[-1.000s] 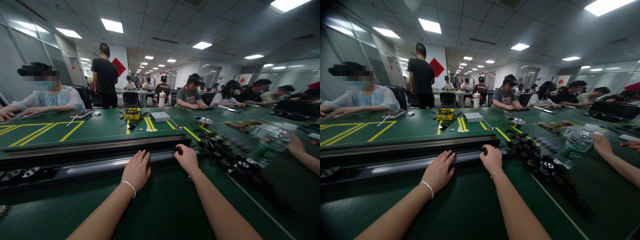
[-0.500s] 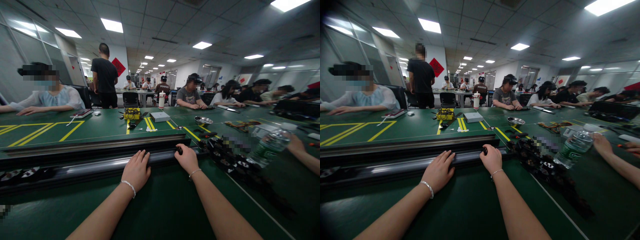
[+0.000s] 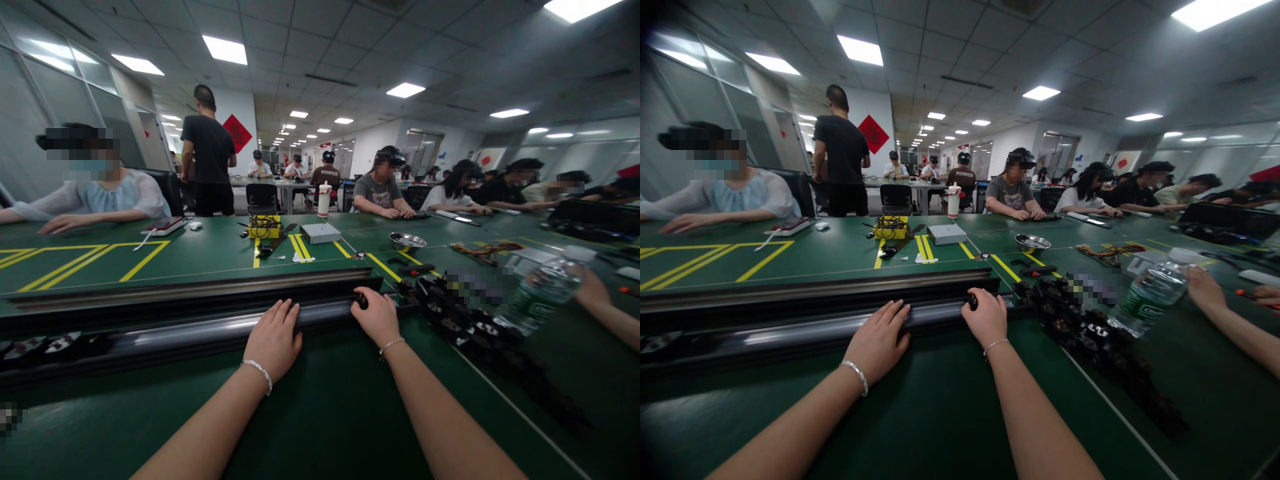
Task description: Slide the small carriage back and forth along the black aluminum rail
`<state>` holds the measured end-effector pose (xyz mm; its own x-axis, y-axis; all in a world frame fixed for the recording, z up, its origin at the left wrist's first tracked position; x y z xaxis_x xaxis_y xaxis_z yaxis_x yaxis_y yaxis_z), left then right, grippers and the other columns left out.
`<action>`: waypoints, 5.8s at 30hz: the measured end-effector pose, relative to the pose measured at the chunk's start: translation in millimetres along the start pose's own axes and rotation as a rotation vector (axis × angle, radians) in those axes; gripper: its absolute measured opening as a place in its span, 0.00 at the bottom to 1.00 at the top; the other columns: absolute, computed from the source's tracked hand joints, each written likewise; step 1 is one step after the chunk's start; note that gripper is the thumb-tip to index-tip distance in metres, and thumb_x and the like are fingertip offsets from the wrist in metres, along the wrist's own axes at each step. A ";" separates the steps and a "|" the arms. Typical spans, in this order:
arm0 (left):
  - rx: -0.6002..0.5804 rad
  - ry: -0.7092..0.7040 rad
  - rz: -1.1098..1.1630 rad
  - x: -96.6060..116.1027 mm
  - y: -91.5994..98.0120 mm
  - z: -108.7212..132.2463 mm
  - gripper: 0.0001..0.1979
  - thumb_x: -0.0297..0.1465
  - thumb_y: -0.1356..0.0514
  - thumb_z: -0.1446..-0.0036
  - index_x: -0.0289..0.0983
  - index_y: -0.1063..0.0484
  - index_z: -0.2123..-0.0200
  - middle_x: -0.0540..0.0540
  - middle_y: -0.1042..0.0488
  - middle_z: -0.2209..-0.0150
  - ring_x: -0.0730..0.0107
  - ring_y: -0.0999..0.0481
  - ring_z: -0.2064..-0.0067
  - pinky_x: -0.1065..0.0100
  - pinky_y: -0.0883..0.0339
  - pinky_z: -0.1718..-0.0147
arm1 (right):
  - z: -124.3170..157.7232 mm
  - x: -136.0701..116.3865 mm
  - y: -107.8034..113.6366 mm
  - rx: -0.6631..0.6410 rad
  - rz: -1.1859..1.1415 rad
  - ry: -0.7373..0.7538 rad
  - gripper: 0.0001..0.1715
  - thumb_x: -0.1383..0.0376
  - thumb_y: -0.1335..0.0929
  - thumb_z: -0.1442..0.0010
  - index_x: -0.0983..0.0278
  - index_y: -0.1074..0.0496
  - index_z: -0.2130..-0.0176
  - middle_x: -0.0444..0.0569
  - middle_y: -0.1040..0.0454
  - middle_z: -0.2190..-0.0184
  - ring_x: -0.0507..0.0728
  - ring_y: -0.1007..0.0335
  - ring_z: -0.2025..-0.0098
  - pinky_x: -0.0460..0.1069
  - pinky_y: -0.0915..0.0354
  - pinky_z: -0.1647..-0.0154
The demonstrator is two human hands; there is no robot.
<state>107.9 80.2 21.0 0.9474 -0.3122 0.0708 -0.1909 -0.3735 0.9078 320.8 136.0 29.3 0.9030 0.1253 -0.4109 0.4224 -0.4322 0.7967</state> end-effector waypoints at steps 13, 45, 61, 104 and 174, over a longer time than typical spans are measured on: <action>-0.011 -0.002 -0.001 0.8 -0.7 -0.8 0.26 0.34 0.48 0.49 0.35 0.42 0.46 0.41 0.41 0.43 0.60 0.45 0.42 0.59 0.49 0.45 | -0.2 -0.5 1.7 0.014 -0.017 -0.004 0.15 0.63 0.38 0.52 0.58 0.32 0.62 0.45 0.28 0.59 0.56 0.36 0.54 0.56 0.55 0.46; -0.008 0.002 -0.002 0.6 -0.7 -0.1 0.26 0.34 0.49 0.49 0.35 0.42 0.46 0.42 0.41 0.43 0.61 0.46 0.42 0.59 0.50 0.45 | -0.2 1.5 2.3 0.032 -0.003 0.006 0.17 0.64 0.38 0.52 0.59 0.32 0.60 0.45 0.29 0.58 0.57 0.37 0.53 0.57 0.55 0.46; -0.021 0.011 0.023 -0.2 -1.1 -0.7 0.26 0.33 0.48 0.49 0.36 0.42 0.45 0.42 0.41 0.43 0.61 0.46 0.41 0.58 0.51 0.44 | -2.0 -1.1 4.5 0.009 -0.016 0.017 0.14 0.64 0.38 0.53 0.59 0.31 0.64 0.44 0.28 0.64 0.56 0.35 0.59 0.53 0.49 0.51; -0.005 0.000 -0.018 0.4 -0.2 -0.1 0.26 0.34 0.49 0.49 0.36 0.42 0.46 0.43 0.41 0.43 0.61 0.45 0.42 0.60 0.50 0.45 | -0.8 -4.3 7.0 0.043 0.011 0.057 0.13 0.65 0.38 0.53 0.61 0.31 0.65 0.44 0.27 0.66 0.55 0.34 0.62 0.50 0.47 0.56; -0.013 0.004 -0.001 0.0 -0.6 -0.6 0.26 0.34 0.49 0.49 0.36 0.42 0.46 0.43 0.41 0.43 0.61 0.46 0.41 0.59 0.50 0.44 | -3.3 3.0 5.3 0.017 -0.006 -0.014 0.15 0.64 0.38 0.53 0.61 0.31 0.63 0.46 0.27 0.63 0.56 0.35 0.59 0.53 0.48 0.52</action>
<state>108.1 81.0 20.7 0.9485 -0.3086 0.0718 -0.1871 -0.3625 0.9130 326.0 137.1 33.8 0.8991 0.1153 -0.4224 0.4267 -0.4465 0.7865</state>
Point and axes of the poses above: each hand's wrist, its own z-axis away from the middle knuckle, its own y-axis out of the back of the hand, x = y × z, the point moved 7 cm from there along -z, towards the middle knuckle
